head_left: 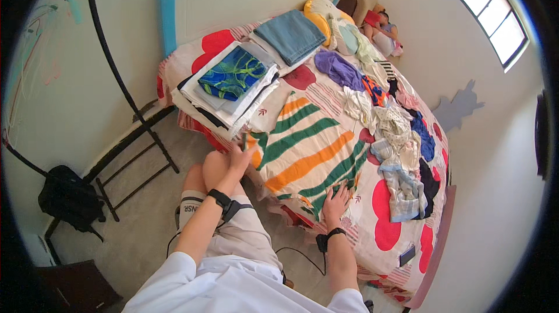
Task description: Folding clothes and placing them in a pile on a bed.
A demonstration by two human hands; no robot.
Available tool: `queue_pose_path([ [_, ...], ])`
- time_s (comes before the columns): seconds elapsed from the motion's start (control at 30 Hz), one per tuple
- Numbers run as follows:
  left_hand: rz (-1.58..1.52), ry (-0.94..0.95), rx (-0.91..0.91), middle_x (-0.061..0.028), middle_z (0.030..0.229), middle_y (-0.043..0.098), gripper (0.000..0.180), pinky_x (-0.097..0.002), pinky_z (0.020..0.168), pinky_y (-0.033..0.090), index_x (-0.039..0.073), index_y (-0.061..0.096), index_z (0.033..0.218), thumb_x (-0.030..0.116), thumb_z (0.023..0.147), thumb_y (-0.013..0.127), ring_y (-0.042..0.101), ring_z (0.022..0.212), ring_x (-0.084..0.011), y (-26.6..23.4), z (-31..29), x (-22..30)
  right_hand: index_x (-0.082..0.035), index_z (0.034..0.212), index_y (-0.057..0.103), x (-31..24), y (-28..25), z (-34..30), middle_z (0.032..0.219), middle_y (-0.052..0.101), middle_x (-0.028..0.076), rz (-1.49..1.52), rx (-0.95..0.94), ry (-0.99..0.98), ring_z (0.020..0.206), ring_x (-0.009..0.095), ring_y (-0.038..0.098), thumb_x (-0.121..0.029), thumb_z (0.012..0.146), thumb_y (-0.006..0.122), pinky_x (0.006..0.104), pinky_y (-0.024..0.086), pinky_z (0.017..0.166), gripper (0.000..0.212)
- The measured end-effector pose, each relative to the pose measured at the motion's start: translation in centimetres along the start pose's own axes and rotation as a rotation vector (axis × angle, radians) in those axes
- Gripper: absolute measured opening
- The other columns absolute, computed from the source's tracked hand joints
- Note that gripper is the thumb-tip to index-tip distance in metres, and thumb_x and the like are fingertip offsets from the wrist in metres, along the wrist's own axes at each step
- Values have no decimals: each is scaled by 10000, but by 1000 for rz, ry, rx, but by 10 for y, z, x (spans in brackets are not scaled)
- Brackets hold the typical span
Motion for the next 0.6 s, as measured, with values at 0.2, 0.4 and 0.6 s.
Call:
queue_pose_path([
  [0.2,-100,-275,120,-104,1094,695,477,-321,797,533,-15,637,1150,181,770,848,681,950,-200,-3,-19,-19,-111,1580,239,21,3,-4,1591,319,170,-26,19,25,1466,329,286,-448,1034,402,519,166,1193,662],
  [0.4,-140,-510,-61,-47,1038,711,420,-272,656,541,39,645,1152,151,791,828,698,846,-162,13,-40,-40,-94,1547,318,23,1,-3,1559,373,164,-64,89,3,1439,311,337,-437,1025,433,487,203,1186,635],
  [0.6,-378,-385,-137,-44,1019,712,360,-274,697,525,8,635,1152,40,809,740,682,885,-146,19,-30,-30,-91,1532,349,29,3,-1,1562,375,159,-73,82,25,1447,314,327,-438,1023,429,491,202,1187,621],
])
Point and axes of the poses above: each hand's wrist, its own z-axis towards the middle knuckle, its own y-axis out of the palm, x = y × z, the point moved 9 cm from there along z, towards the middle knuckle
